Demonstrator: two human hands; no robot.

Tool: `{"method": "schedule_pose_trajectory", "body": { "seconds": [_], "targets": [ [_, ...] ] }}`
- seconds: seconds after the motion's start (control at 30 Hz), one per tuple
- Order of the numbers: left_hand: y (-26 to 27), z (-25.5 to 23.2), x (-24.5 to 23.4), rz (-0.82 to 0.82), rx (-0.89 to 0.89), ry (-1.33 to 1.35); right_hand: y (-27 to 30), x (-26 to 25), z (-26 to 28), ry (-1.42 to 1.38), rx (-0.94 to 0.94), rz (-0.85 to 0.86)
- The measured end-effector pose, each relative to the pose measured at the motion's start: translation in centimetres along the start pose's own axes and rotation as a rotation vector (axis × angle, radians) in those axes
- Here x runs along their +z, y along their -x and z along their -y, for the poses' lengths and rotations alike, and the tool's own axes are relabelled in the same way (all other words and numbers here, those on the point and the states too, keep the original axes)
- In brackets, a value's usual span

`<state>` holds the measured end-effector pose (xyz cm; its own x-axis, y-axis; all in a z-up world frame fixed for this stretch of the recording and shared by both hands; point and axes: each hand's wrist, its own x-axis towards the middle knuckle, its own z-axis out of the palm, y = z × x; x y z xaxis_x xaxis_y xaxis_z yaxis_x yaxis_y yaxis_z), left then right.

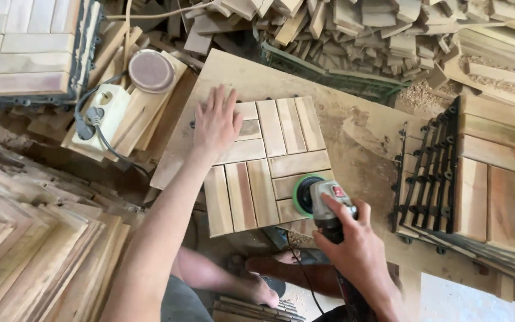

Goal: The person uses a handheld electric sander to smooth the surface of a wooden tile composed of smaller rectangular pieces. The person holds the tile steady with one hand while moving the sander across the surface with the other.

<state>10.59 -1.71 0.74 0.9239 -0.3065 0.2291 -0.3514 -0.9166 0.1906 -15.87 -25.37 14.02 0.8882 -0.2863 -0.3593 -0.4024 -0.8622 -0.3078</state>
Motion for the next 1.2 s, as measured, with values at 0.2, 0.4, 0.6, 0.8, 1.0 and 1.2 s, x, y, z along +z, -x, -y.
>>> {"method": "schedule_pose_trajectory", "body": {
  "seconds": [0.2,0.4,0.6,0.8,1.0,1.2],
  "targets": [
    [3.8,-0.1,-1.2,0.043,-0.21,0.084,2.7,1.3,2.9,0.066,-0.104,0.046],
    [9.5,-0.3,-1.4,-0.002,-0.254,0.301,2.2,1.6,-0.3,0.074,-0.059,-0.016],
    [14.6,-2.4,-1.6,-0.162,-0.253,0.555,-0.1,0.1,-4.9,-0.035,0.064,-0.24],
    [12.1,-2.0,0.3,-0.087,-0.274,0.527,0.6,1.1,-1.6,-0.04,0.069,-0.171],
    [9.9,-1.7,0.2,0.003,-0.266,0.515,1.9,2.3,4.7,-0.026,-0.012,-0.087],
    [9.9,-1.8,-0.8,0.002,-0.291,0.51,1.4,2.1,0.7,-0.009,0.088,-0.173]
  ]
}}
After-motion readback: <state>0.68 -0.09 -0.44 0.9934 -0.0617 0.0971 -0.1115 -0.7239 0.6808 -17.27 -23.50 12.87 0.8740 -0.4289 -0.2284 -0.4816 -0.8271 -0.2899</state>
